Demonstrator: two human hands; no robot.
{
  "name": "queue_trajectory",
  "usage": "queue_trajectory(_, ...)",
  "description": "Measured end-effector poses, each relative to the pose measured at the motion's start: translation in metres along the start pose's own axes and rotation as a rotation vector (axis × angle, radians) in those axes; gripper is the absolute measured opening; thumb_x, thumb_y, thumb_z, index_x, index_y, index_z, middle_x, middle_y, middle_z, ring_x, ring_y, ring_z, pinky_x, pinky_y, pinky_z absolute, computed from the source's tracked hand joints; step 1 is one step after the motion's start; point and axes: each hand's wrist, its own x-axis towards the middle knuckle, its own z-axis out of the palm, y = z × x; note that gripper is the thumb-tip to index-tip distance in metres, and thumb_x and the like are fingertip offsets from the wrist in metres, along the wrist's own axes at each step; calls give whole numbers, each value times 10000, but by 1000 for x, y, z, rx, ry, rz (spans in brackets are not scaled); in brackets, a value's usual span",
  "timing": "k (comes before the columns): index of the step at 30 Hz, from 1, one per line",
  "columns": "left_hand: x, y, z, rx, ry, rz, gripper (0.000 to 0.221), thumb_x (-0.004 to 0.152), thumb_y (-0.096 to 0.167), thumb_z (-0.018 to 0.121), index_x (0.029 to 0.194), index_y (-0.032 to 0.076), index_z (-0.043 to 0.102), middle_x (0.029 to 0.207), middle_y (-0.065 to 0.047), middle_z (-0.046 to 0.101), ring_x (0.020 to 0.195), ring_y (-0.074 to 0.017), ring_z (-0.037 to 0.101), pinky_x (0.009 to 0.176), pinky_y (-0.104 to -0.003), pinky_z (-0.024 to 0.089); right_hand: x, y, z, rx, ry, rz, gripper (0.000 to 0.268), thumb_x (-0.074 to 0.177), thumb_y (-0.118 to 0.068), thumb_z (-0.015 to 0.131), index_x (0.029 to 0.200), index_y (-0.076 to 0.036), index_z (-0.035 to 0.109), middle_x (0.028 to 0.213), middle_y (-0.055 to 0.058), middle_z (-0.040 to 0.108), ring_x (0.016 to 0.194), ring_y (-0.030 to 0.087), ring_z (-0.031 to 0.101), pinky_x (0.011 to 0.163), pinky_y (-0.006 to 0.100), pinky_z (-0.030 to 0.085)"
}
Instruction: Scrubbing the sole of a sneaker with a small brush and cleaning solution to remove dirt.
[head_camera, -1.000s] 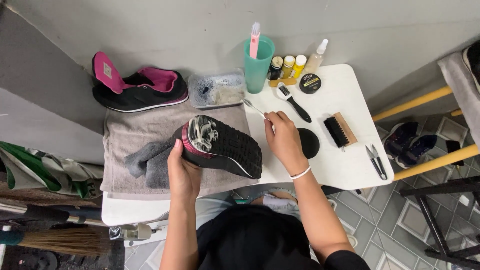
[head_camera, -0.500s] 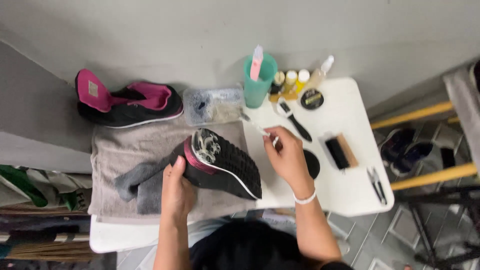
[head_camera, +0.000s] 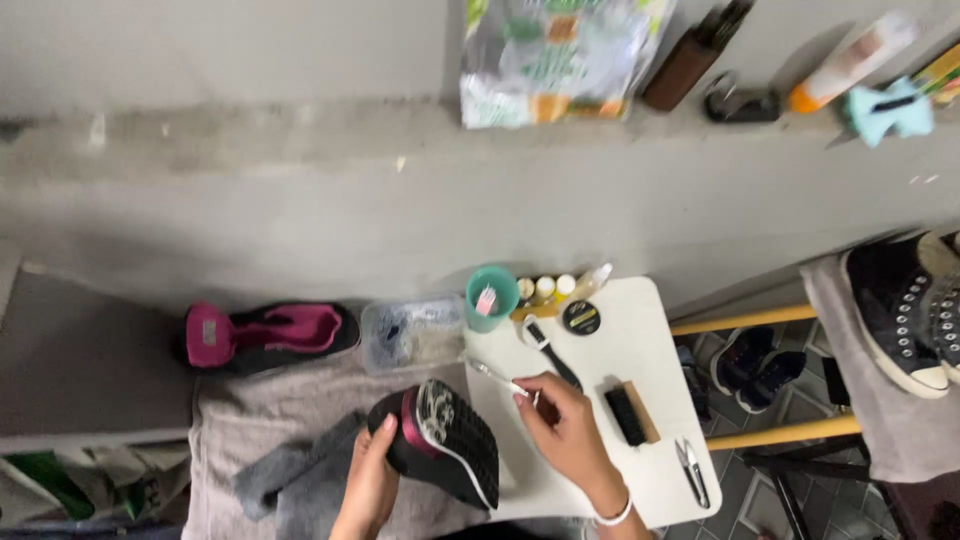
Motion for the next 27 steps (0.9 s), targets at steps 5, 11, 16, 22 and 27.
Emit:
queue_trajectory(5, -9, 33, 49, -24, 248, -221, 444, 977, 170, 516, 1363, -40, 577, 1341, -261, 616, 1254, -394, 567, 1092, -502, 423, 5, -13, -3, 54, -42, 7, 128, 974, -105, 650, 1066, -53, 722, 768, 28, 612, 532, 89, 458, 518, 260, 386)
queue_trajectory(11, 17, -3, 15, -71, 81, 34, 461, 952, 199, 511, 1273, -119, 604, 1244, -296, 651, 1167, -393, 611, 1031, -490, 454, -21, 30, 19, 72, 83, -121, 138, 962, -95, 650, 1064, -43, 728, 853, 42, 678, 538, 84, 484, 510, 236, 412)
queue_trajectory(16, 13, -23, -11, -79, -73, 227, 437, 959, 226, 540, 1216, -110, 646, 1164, -267, 689, 1108, -343, 652, 1017, -425, 490, -54, 44, 25, 55, 90, -250, 121, 974, -82, 650, 1069, -22, 695, 789, 39, 644, 514, 72, 457, 486, 228, 386)
queue_trajectory(22, -15, -32, -41, -105, -67, 265, 557, 998, 330, 444, 1285, -122, 598, 1244, -277, 653, 1184, -361, 613, 1039, -444, 465, -86, 53, 15, -279, 34, -235, 231, 969, -79, 632, 1186, -22, 685, 944, 86, 682, 720, 163, 661, 660, 305, 564)
queue_trajectory(27, -23, -46, -70, -155, -128, 236, 578, 993, 414, 421, 1343, -14, 589, 1325, -183, 636, 1274, -278, 573, 1100, -396, 423, -97, 67, 23, -273, 215, -145, 192, 994, -143, 637, 1158, -59, 690, 712, 10, 536, 558, 126, 505, 639, 299, 478)
